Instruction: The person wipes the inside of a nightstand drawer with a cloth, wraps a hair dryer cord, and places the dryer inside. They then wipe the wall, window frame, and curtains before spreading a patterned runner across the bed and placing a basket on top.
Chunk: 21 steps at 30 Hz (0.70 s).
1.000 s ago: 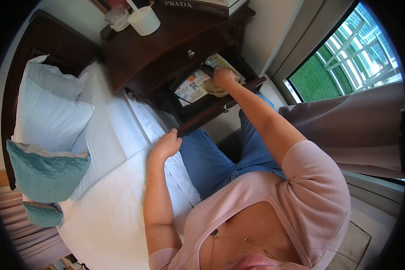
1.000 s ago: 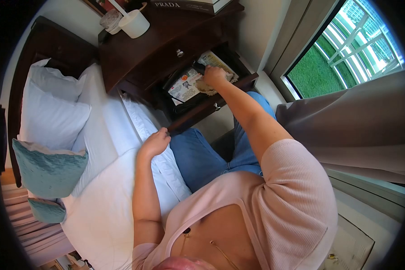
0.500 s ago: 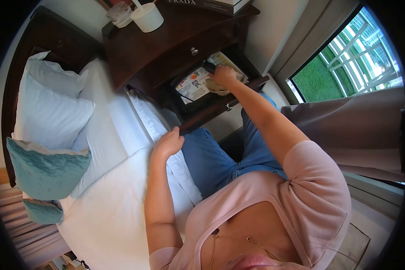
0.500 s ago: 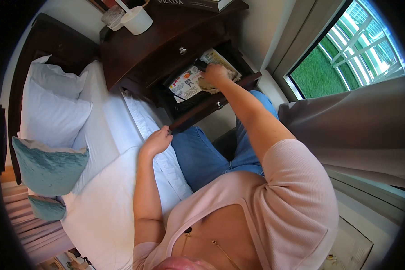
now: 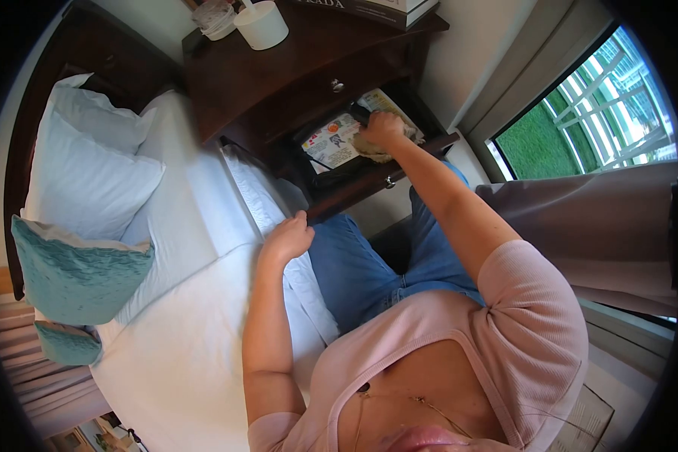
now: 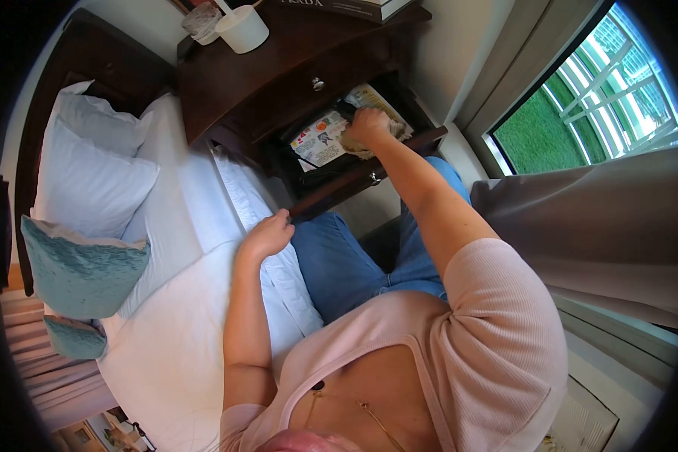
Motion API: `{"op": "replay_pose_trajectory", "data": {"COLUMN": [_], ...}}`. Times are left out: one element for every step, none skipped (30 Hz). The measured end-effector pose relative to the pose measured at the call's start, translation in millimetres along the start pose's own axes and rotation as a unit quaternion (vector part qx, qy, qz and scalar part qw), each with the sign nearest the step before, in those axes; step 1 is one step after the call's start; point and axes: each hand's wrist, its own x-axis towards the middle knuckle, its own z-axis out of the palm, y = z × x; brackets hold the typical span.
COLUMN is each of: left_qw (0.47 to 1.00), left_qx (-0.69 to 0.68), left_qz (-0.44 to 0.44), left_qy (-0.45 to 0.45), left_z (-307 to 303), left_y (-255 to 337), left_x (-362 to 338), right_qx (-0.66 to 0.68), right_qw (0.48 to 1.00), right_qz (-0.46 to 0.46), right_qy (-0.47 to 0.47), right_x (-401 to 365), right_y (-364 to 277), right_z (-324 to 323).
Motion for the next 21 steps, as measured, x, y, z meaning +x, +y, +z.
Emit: {"op": "replay_pose_trajectory", "data": {"left_qw": [1.0,1.0,1.0,1.0,1.0,1.0,1.0,1.0,1.0,1.0,1.0,0.999,0.998,0.999,1.0,1.0,1.0,0.999,0.999,0.999,0.999], "left_qx": [0.002,0.003,0.005,0.006,0.007,0.008,0.01,0.01,0.011,0.012,0.005,-0.003,-0.01,-0.007,-0.003,0.001,-0.005,-0.013,-0.021,-0.021,-0.02], "left_qz": [0.003,0.006,0.007,0.008,0.01,0.013,0.015,0.014,0.014,0.015,0.022,0.03,0.037,0.03,0.024,0.018,0.018,0.019,0.021,0.016,0.014], "left_qy": [0.0,0.001,0.002,0.002,0.001,0.0,-0.002,-0.006,-0.01,-0.013,0.008,0.031,0.053,0.033,0.013,-0.006,0.009,0.025,0.04,0.034,0.027], "left_z": [-1,-1,-2,-2,-2,-3,-3,-4,-5,-6,-2,1,4,5,0,-4,-1,4,7,6,5], "left_y": [0,1,1,2,1,1,2,2,3,3,0,-2,-4,-6,-2,1,-1,-5,-8,-8,-7], "left_x": [0,0,0,-1,-2,-2,-2,-1,-1,-2,-1,-1,0,2,0,0,1,3,4,5,5], "right_qx": [-0.001,-0.002,-0.003,-0.001,0.003,0.006,-0.004,-0.013,-0.022,-0.026,-0.03,-0.035,-0.015,0.004,0.022,0.022,0.021,0.018,0.051,0.13,0.162], "right_qw": [1.0,1.0,0.999,1.0,1.0,1.0,1.0,0.999,0.999,0.999,0.999,0.998,0.999,0.998,0.996,0.998,1.0,0.999,0.993,0.984,0.962], "right_qz": [0.009,0.017,0.025,0.024,0.022,0.021,0.022,0.023,0.025,0.028,0.031,0.034,0.04,0.047,0.054,0.033,0.011,-0.01,-0.053,-0.092,-0.182], "right_qy": [-0.007,-0.014,-0.022,-0.013,-0.006,0.001,0.014,0.028,0.042,0.036,0.03,0.026,-0.007,-0.04,-0.073,-0.04,-0.006,0.027,0.092,0.079,0.121], "right_x": [1,2,4,6,7,10,11,13,14,16,19,19,20,20,18,13,3,-10,-32,-50,-73], "right_y": [-1,-2,-4,-5,-5,-6,-8,-9,-10,-11,-11,-12,-12,-11,-12,-13,-15,-18,-28,-37,-44], "right_z": [-3,-6,-6,-5,-4,-1,3,7,9,10,9,6,3,-1,-8,-12,-13,-16,-22,-29,-26]}}
